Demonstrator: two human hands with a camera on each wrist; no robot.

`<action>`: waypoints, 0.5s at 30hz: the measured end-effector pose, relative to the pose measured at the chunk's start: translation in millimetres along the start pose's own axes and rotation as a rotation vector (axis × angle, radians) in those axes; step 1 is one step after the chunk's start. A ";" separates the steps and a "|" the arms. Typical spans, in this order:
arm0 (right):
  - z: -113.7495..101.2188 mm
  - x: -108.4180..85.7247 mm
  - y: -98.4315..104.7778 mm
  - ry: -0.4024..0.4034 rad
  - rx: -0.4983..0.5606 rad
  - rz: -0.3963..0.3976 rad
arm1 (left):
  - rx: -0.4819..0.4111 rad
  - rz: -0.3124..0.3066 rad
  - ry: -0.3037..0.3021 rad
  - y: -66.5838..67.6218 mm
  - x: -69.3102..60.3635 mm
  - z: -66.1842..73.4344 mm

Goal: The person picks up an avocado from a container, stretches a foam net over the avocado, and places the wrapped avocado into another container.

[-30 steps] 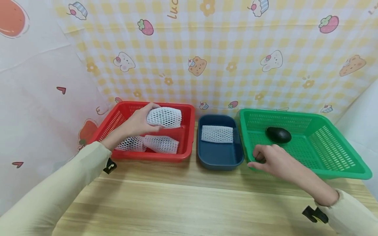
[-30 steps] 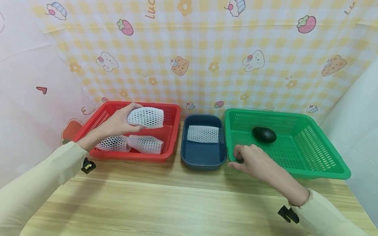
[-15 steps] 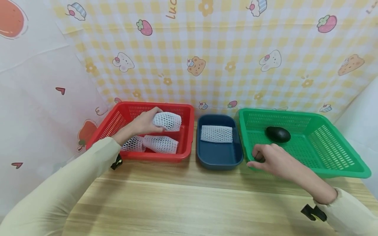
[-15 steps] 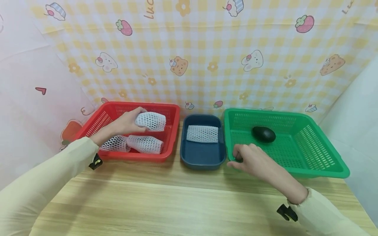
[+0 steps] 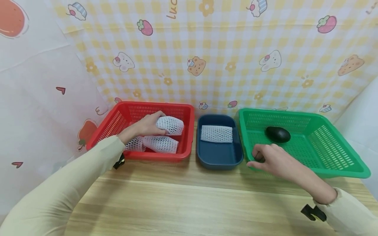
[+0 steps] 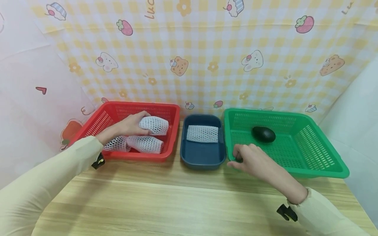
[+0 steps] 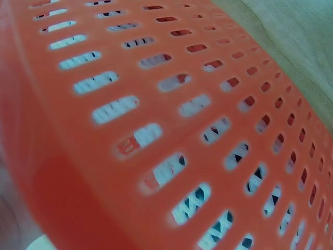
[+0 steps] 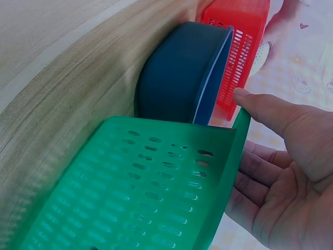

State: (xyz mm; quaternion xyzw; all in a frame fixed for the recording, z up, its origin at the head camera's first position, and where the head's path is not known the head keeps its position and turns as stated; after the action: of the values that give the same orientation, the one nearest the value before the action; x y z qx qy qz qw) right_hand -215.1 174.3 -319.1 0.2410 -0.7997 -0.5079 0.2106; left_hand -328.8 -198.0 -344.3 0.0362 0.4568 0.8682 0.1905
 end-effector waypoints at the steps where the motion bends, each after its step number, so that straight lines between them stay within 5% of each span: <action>1: 0.1 0.1 -0.2 0.000 0.001 -0.001 | -0.001 -0.006 -0.001 -0.4 -0.2 0.5; 15: 1.1 0.3 -0.7 0.000 0.006 -0.006 | 0.018 -0.028 -0.023 9.4 7.3 8.1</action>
State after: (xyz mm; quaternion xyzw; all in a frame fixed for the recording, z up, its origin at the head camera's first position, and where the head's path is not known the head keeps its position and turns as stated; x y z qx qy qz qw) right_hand -215.8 174.7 -320.1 0.2438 -0.8007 -0.5060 0.2084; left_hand -336.5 -193.9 -332.8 0.0415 0.4628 0.8608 0.2074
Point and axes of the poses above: each hand's wrist, its own x-axis towards the middle knuckle, its own y-axis out of the back of the hand, z = x × y, the point moved 9 cm from there along x, towards the middle knuckle, and after that the axes turned 2 degrees about y, right-handed, at the moved point
